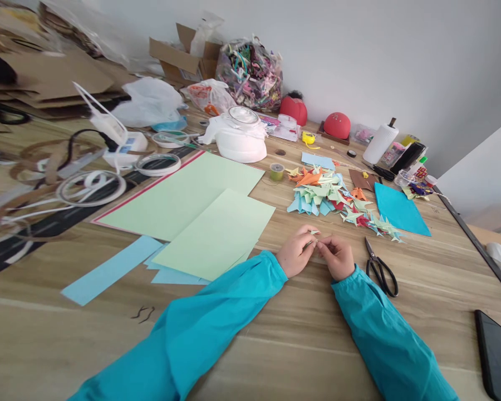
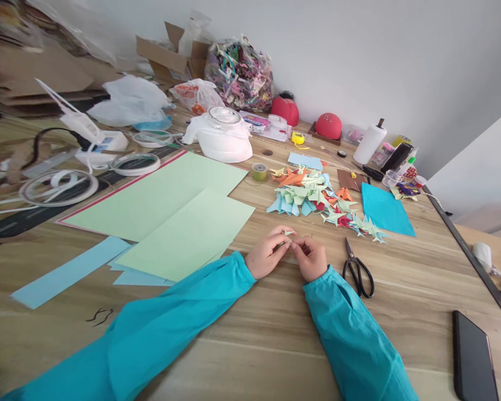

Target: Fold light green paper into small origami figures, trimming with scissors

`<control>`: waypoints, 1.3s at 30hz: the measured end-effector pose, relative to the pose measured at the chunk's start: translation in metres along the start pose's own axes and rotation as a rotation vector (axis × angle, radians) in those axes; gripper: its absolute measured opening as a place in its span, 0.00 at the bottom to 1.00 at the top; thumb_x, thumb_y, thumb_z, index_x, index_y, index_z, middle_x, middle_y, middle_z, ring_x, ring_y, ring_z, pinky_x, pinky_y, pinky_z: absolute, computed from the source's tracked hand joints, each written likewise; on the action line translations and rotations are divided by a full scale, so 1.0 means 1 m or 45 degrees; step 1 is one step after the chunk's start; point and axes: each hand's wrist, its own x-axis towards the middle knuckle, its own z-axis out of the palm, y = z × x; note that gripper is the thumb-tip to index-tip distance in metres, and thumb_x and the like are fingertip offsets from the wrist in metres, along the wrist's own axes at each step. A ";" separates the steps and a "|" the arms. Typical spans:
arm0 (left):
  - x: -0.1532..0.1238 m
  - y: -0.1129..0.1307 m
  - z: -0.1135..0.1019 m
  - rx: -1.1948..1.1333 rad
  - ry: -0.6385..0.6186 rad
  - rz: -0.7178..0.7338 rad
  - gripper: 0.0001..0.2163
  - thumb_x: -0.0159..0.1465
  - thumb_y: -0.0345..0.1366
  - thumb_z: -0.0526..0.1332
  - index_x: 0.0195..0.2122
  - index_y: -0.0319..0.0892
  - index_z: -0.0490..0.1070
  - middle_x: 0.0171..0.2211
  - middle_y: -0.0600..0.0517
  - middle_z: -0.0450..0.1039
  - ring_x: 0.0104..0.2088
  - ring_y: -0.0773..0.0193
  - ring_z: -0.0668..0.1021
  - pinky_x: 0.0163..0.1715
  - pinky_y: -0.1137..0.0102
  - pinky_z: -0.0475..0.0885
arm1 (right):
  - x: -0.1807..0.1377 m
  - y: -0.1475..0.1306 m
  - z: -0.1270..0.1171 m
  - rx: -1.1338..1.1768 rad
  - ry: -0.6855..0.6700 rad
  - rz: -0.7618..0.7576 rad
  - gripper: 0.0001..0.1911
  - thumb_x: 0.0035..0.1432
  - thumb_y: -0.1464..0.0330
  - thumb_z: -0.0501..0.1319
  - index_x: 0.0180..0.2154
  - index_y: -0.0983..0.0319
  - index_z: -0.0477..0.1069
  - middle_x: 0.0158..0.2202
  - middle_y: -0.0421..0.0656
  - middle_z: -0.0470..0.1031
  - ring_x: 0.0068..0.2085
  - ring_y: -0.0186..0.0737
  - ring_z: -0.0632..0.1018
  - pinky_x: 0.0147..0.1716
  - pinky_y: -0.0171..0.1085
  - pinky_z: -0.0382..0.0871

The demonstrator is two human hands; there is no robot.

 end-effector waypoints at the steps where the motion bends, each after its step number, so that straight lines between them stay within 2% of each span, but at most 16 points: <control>1: 0.000 0.000 0.000 0.000 -0.004 0.000 0.08 0.60 0.27 0.51 0.26 0.41 0.66 0.42 0.45 0.67 0.46 0.60 0.72 0.47 0.64 0.68 | 0.000 0.000 0.000 -0.005 -0.004 -0.006 0.14 0.51 0.58 0.60 0.26 0.62 0.70 0.20 0.40 0.70 0.22 0.33 0.69 0.23 0.34 0.64; 7: 0.000 -0.002 0.001 0.023 0.042 -0.015 0.08 0.62 0.29 0.52 0.28 0.40 0.67 0.41 0.46 0.67 0.45 0.61 0.72 0.47 0.65 0.69 | -0.001 0.000 0.000 0.018 0.018 -0.006 0.13 0.53 0.58 0.58 0.29 0.62 0.71 0.21 0.40 0.71 0.23 0.34 0.71 0.24 0.35 0.66; 17: -0.004 -0.004 0.005 0.157 0.092 0.014 0.05 0.59 0.28 0.54 0.32 0.39 0.68 0.46 0.43 0.65 0.47 0.59 0.71 0.47 0.62 0.70 | -0.002 0.002 0.002 -0.218 0.156 -0.078 0.09 0.52 0.63 0.58 0.29 0.61 0.73 0.24 0.42 0.74 0.24 0.36 0.72 0.25 0.35 0.66; 27: -0.004 -0.003 0.006 0.248 0.109 0.086 0.06 0.59 0.27 0.54 0.34 0.38 0.69 0.48 0.42 0.64 0.47 0.58 0.71 0.47 0.61 0.70 | -0.003 -0.003 0.001 -0.445 0.133 -0.137 0.09 0.54 0.65 0.56 0.28 0.61 0.71 0.23 0.42 0.74 0.23 0.35 0.72 0.24 0.34 0.65; 35: -0.004 -0.005 0.006 0.294 0.142 0.087 0.05 0.59 0.28 0.54 0.32 0.39 0.69 0.48 0.44 0.65 0.47 0.59 0.72 0.47 0.63 0.71 | -0.003 -0.003 0.000 -0.500 0.083 -0.181 0.10 0.56 0.66 0.54 0.30 0.62 0.72 0.25 0.42 0.75 0.26 0.36 0.74 0.27 0.33 0.66; 39: -0.004 -0.004 0.006 0.303 0.151 0.073 0.04 0.59 0.28 0.55 0.31 0.39 0.69 0.47 0.44 0.65 0.46 0.59 0.73 0.46 0.63 0.71 | -0.004 -0.002 0.002 -0.513 0.112 -0.221 0.09 0.55 0.67 0.55 0.30 0.62 0.72 0.25 0.42 0.76 0.24 0.35 0.74 0.25 0.32 0.67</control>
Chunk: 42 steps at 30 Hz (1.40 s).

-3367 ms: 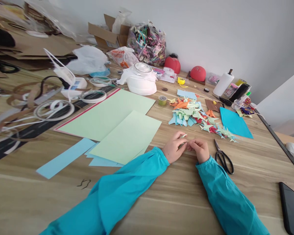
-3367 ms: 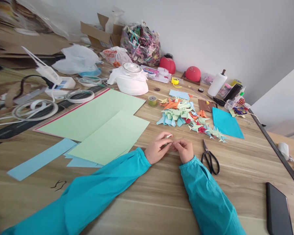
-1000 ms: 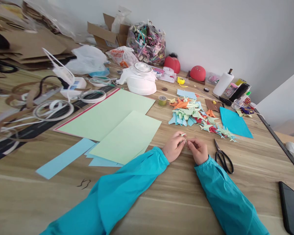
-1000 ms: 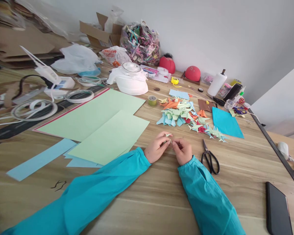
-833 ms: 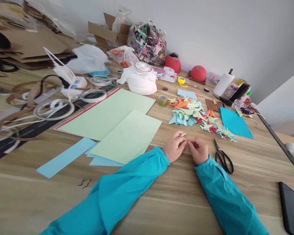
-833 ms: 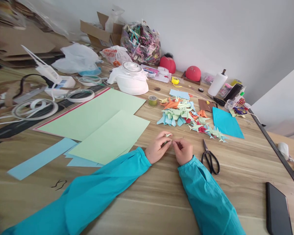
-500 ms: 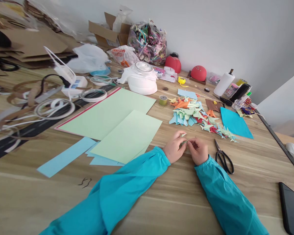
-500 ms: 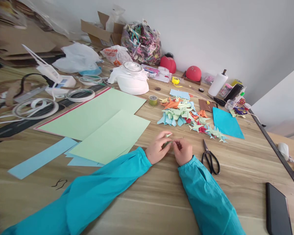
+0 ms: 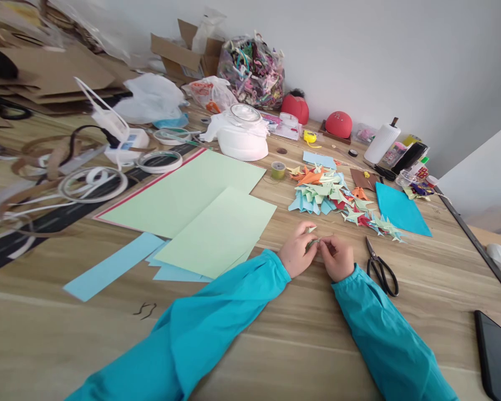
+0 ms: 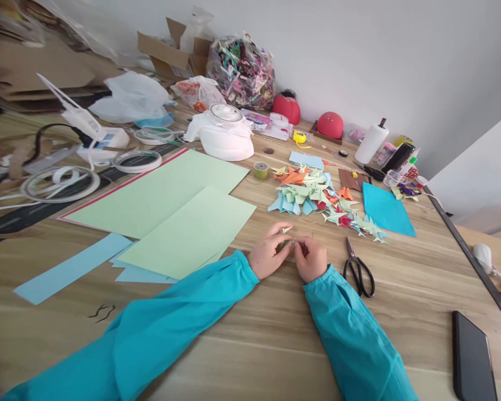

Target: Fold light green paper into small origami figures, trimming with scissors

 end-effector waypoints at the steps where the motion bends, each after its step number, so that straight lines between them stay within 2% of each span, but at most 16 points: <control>1: 0.000 0.000 0.000 -0.004 -0.004 -0.007 0.04 0.59 0.28 0.55 0.31 0.39 0.69 0.47 0.44 0.65 0.45 0.59 0.73 0.46 0.63 0.71 | -0.001 0.000 0.001 -0.028 0.021 -0.025 0.08 0.55 0.67 0.55 0.30 0.62 0.71 0.24 0.42 0.75 0.24 0.34 0.74 0.25 0.32 0.66; 5: 0.000 0.000 -0.001 -0.041 -0.045 -0.030 0.04 0.59 0.28 0.55 0.30 0.39 0.69 0.47 0.44 0.65 0.45 0.59 0.73 0.45 0.64 0.72 | -0.003 0.003 0.002 -0.260 0.115 -0.212 0.08 0.56 0.69 0.54 0.29 0.62 0.71 0.24 0.42 0.74 0.24 0.33 0.73 0.25 0.31 0.65; 14: 0.001 0.002 -0.003 -0.150 -0.104 -0.069 0.06 0.59 0.28 0.54 0.31 0.39 0.70 0.45 0.44 0.67 0.47 0.59 0.72 0.45 0.65 0.71 | 0.001 -0.002 -0.003 -0.809 0.217 -0.770 0.10 0.58 0.74 0.53 0.26 0.63 0.69 0.20 0.42 0.70 0.24 0.35 0.70 0.27 0.35 0.58; 18: 0.003 0.001 -0.003 -0.198 -0.087 -0.122 0.07 0.59 0.27 0.53 0.28 0.39 0.70 0.45 0.44 0.68 0.46 0.59 0.73 0.45 0.65 0.71 | 0.000 -0.004 -0.002 -0.909 0.158 -0.840 0.08 0.58 0.76 0.52 0.32 0.65 0.70 0.23 0.43 0.72 0.26 0.36 0.71 0.28 0.36 0.58; 22: 0.005 0.000 -0.004 -0.264 -0.019 -0.148 0.08 0.61 0.30 0.53 0.29 0.39 0.70 0.45 0.44 0.68 0.46 0.59 0.73 0.42 0.66 0.71 | -0.002 -0.003 0.000 -0.893 0.105 -0.840 0.12 0.58 0.77 0.50 0.41 0.68 0.70 0.27 0.46 0.74 0.28 0.38 0.72 0.29 0.37 0.60; 25: 0.005 -0.001 -0.004 -0.293 -0.002 -0.160 0.07 0.60 0.30 0.55 0.29 0.39 0.71 0.45 0.45 0.69 0.47 0.59 0.73 0.38 0.68 0.71 | -0.003 -0.003 0.001 -0.869 0.066 -0.794 0.15 0.57 0.77 0.50 0.43 0.68 0.70 0.27 0.47 0.75 0.28 0.38 0.73 0.29 0.37 0.62; 28: 0.005 -0.003 -0.003 -0.311 0.035 -0.187 0.06 0.60 0.30 0.55 0.30 0.40 0.71 0.44 0.45 0.69 0.46 0.59 0.73 0.32 0.70 0.71 | -0.005 -0.004 0.002 -0.740 0.049 -0.668 0.15 0.57 0.75 0.50 0.43 0.67 0.71 0.29 0.47 0.76 0.29 0.39 0.75 0.30 0.37 0.65; 32: 0.005 -0.005 -0.002 -0.340 0.088 -0.211 0.05 0.58 0.29 0.56 0.31 0.39 0.72 0.44 0.45 0.69 0.44 0.60 0.74 0.29 0.72 0.71 | -0.005 -0.002 0.001 -0.315 0.105 -0.268 0.14 0.60 0.69 0.50 0.43 0.64 0.71 0.32 0.47 0.78 0.31 0.39 0.77 0.31 0.35 0.69; 36: 0.005 -0.005 -0.002 -0.318 0.066 -0.210 0.05 0.58 0.30 0.56 0.31 0.39 0.72 0.44 0.45 0.69 0.44 0.60 0.73 0.28 0.73 0.70 | -0.001 0.003 -0.001 0.144 0.090 0.135 0.14 0.59 0.61 0.53 0.33 0.63 0.73 0.28 0.44 0.77 0.27 0.36 0.76 0.28 0.34 0.70; 39: 0.004 -0.003 -0.002 -0.271 0.053 -0.183 0.05 0.59 0.30 0.56 0.32 0.40 0.72 0.45 0.46 0.68 0.43 0.61 0.74 0.30 0.72 0.71 | 0.002 0.007 -0.001 0.307 -0.006 0.233 0.16 0.57 0.59 0.54 0.27 0.63 0.72 0.23 0.41 0.74 0.25 0.36 0.74 0.27 0.34 0.69; 42: 0.003 -0.002 -0.003 -0.231 0.020 -0.134 0.06 0.59 0.30 0.56 0.32 0.40 0.72 0.46 0.45 0.67 0.42 0.61 0.74 0.31 0.70 0.72 | 0.004 0.007 -0.001 0.390 -0.087 0.232 0.17 0.56 0.58 0.55 0.26 0.63 0.72 0.23 0.41 0.73 0.25 0.35 0.72 0.28 0.35 0.68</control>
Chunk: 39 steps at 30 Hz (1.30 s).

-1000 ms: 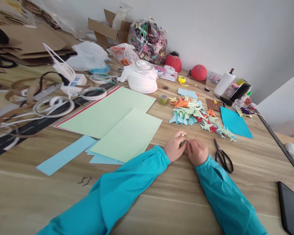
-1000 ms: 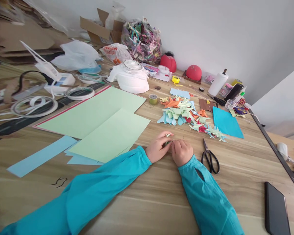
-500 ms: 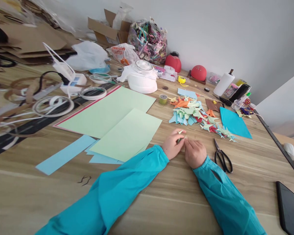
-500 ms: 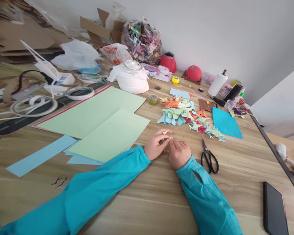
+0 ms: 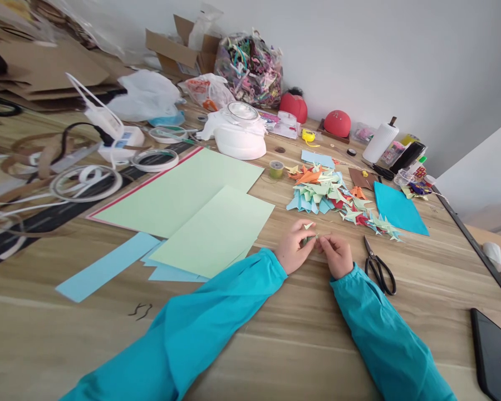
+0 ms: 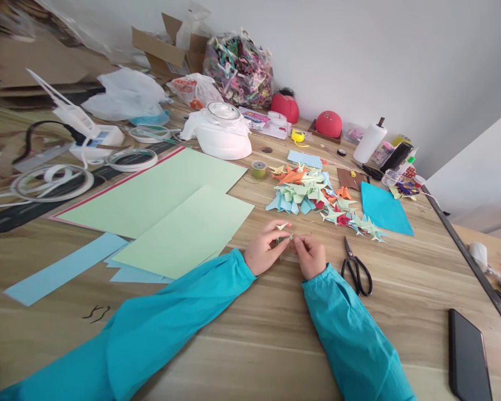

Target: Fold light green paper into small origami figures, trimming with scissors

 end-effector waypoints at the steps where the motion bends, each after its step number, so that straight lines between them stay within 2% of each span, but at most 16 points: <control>1: 0.000 0.001 0.000 0.009 -0.012 0.012 0.06 0.59 0.30 0.56 0.32 0.40 0.72 0.46 0.45 0.67 0.42 0.60 0.74 0.33 0.69 0.72 | 0.000 -0.001 0.000 0.015 -0.018 -0.002 0.17 0.56 0.57 0.55 0.26 0.62 0.72 0.23 0.40 0.73 0.25 0.35 0.72 0.28 0.35 0.68; 5: -0.001 0.003 -0.001 0.026 -0.043 0.026 0.06 0.59 0.30 0.55 0.33 0.40 0.72 0.47 0.45 0.67 0.43 0.60 0.73 0.37 0.68 0.72 | 0.000 -0.004 0.001 0.068 -0.049 -0.007 0.17 0.56 0.56 0.55 0.25 0.62 0.71 0.22 0.40 0.71 0.26 0.35 0.71 0.27 0.35 0.67; 9: -0.001 0.004 -0.001 0.026 -0.047 0.033 0.06 0.60 0.29 0.55 0.33 0.39 0.72 0.47 0.44 0.66 0.44 0.59 0.73 0.37 0.68 0.73 | 0.001 -0.005 0.000 0.084 -0.063 -0.008 0.18 0.56 0.56 0.54 0.25 0.62 0.70 0.21 0.40 0.70 0.25 0.35 0.71 0.28 0.35 0.66; 13: -0.001 0.004 -0.001 0.033 -0.037 0.072 0.07 0.60 0.29 0.55 0.33 0.38 0.72 0.47 0.43 0.66 0.46 0.59 0.73 0.44 0.65 0.71 | 0.001 -0.001 0.000 0.079 -0.082 -0.010 0.18 0.57 0.56 0.54 0.26 0.62 0.70 0.22 0.39 0.70 0.26 0.35 0.71 0.29 0.35 0.66; 17: -0.001 0.003 0.000 0.045 -0.054 0.100 0.07 0.60 0.29 0.54 0.35 0.38 0.72 0.47 0.42 0.66 0.48 0.58 0.71 0.48 0.62 0.69 | 0.001 0.003 -0.001 0.037 -0.089 -0.019 0.20 0.59 0.56 0.51 0.24 0.62 0.69 0.22 0.40 0.71 0.26 0.35 0.72 0.30 0.35 0.66; 25: -0.002 0.001 0.001 0.049 -0.078 0.133 0.07 0.61 0.29 0.54 0.35 0.39 0.72 0.47 0.43 0.66 0.48 0.59 0.71 0.48 0.63 0.69 | 0.002 0.003 -0.001 0.070 -0.137 -0.019 0.21 0.58 0.55 0.52 0.22 0.61 0.69 0.21 0.40 0.71 0.25 0.35 0.71 0.28 0.35 0.66; 39: -0.001 0.005 -0.002 -0.015 -0.072 0.066 0.07 0.60 0.31 0.55 0.36 0.40 0.73 0.46 0.44 0.67 0.49 0.58 0.71 0.48 0.63 0.69 | 0.004 -0.006 -0.001 0.257 -0.062 0.053 0.16 0.51 0.55 0.59 0.24 0.61 0.69 0.19 0.39 0.70 0.22 0.34 0.70 0.25 0.35 0.66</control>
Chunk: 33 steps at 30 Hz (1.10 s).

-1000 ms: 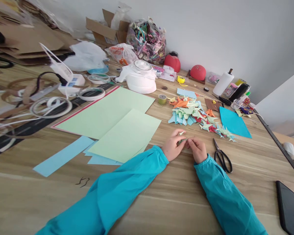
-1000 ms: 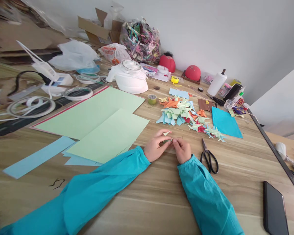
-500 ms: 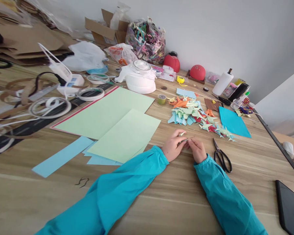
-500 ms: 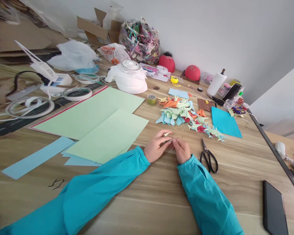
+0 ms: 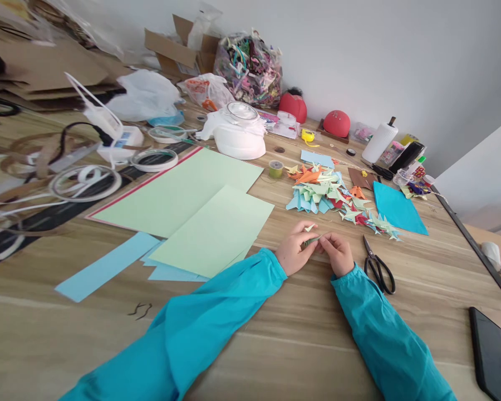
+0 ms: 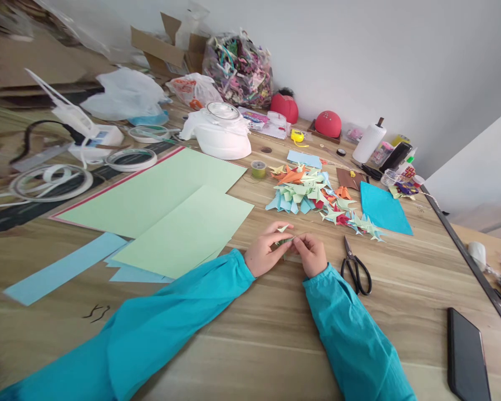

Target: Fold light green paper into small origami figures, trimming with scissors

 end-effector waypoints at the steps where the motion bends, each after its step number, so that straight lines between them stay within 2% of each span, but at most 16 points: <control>1: 0.000 0.000 0.000 -0.011 0.002 -0.006 0.07 0.61 0.31 0.55 0.35 0.41 0.73 0.46 0.44 0.68 0.49 0.58 0.71 0.48 0.63 0.69 | 0.000 -0.001 0.000 0.004 0.001 -0.005 0.16 0.51 0.55 0.59 0.23 0.61 0.69 0.19 0.39 0.70 0.22 0.34 0.70 0.25 0.35 0.66; 12: 0.002 -0.001 -0.001 -0.088 0.024 -0.063 0.07 0.61 0.30 0.55 0.32 0.40 0.72 0.44 0.44 0.69 0.48 0.59 0.72 0.47 0.64 0.70 | -0.005 0.004 0.004 -0.154 0.054 -0.070 0.15 0.54 0.57 0.56 0.26 0.61 0.67 0.20 0.39 0.70 0.22 0.34 0.70 0.23 0.34 0.65; 17: 0.002 0.000 -0.002 -0.137 0.021 -0.105 0.06 0.60 0.31 0.56 0.31 0.40 0.72 0.44 0.45 0.69 0.48 0.58 0.72 0.40 0.67 0.72 | -0.007 0.008 0.005 -0.246 0.102 -0.104 0.12 0.55 0.60 0.56 0.26 0.61 0.67 0.20 0.39 0.69 0.22 0.33 0.69 0.23 0.34 0.65; 33: 0.004 -0.002 -0.001 -0.235 0.035 -0.213 0.05 0.59 0.30 0.56 0.27 0.40 0.69 0.42 0.47 0.69 0.49 0.59 0.70 0.48 0.64 0.66 | -0.010 0.004 0.005 -0.228 0.035 -0.149 0.10 0.55 0.61 0.58 0.29 0.61 0.69 0.22 0.39 0.70 0.23 0.33 0.69 0.23 0.33 0.64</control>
